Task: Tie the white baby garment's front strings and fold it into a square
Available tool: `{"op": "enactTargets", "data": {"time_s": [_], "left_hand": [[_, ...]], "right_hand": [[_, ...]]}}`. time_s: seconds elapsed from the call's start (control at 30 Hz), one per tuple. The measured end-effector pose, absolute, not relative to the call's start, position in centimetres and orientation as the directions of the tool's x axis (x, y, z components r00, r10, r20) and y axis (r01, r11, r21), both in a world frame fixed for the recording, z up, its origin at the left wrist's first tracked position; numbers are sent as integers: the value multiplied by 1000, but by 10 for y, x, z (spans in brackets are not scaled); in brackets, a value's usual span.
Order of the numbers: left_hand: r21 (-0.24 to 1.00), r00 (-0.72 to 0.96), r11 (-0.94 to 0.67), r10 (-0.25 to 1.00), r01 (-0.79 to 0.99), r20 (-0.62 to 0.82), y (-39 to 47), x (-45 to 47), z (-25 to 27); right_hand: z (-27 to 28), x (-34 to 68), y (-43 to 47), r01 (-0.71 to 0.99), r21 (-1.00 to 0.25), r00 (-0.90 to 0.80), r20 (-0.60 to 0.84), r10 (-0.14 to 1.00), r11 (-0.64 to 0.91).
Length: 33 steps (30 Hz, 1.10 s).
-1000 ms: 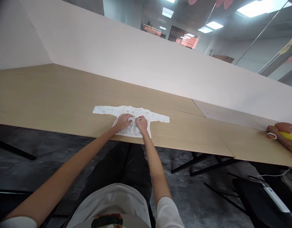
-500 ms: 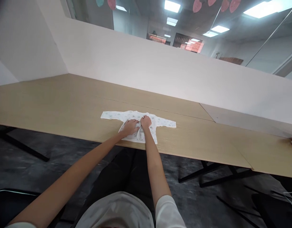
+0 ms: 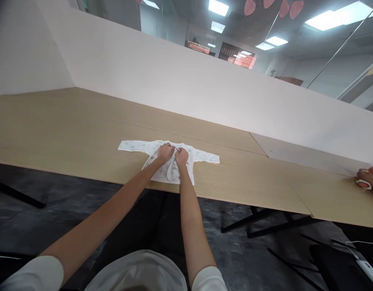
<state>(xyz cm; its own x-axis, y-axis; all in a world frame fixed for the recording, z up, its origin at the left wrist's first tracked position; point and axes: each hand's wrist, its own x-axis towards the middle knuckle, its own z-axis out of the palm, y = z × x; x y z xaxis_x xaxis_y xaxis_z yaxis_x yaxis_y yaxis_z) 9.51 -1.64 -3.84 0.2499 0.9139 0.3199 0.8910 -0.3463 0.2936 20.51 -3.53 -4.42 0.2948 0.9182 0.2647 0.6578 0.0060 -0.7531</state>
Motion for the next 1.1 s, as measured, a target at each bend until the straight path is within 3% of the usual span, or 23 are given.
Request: {"op": "enactTargets", "data": {"time_s": [0.27, 0.57, 1.1], "left_hand": [[348, 268, -402, 889, 847, 372, -12, 94, -41], [654, 206, -416, 904, 632, 375, -8, 80, -48], [723, 177, -406, 910, 559, 375, -9, 81, -47]], "right_hand": [[-44, 205, -39, 673, -739, 247, 266, 932, 33], [-44, 205, -43, 683, -725, 193, 295, 936, 88], [-41, 206, -43, 642, -765, 226, 255, 940, 53]]}}
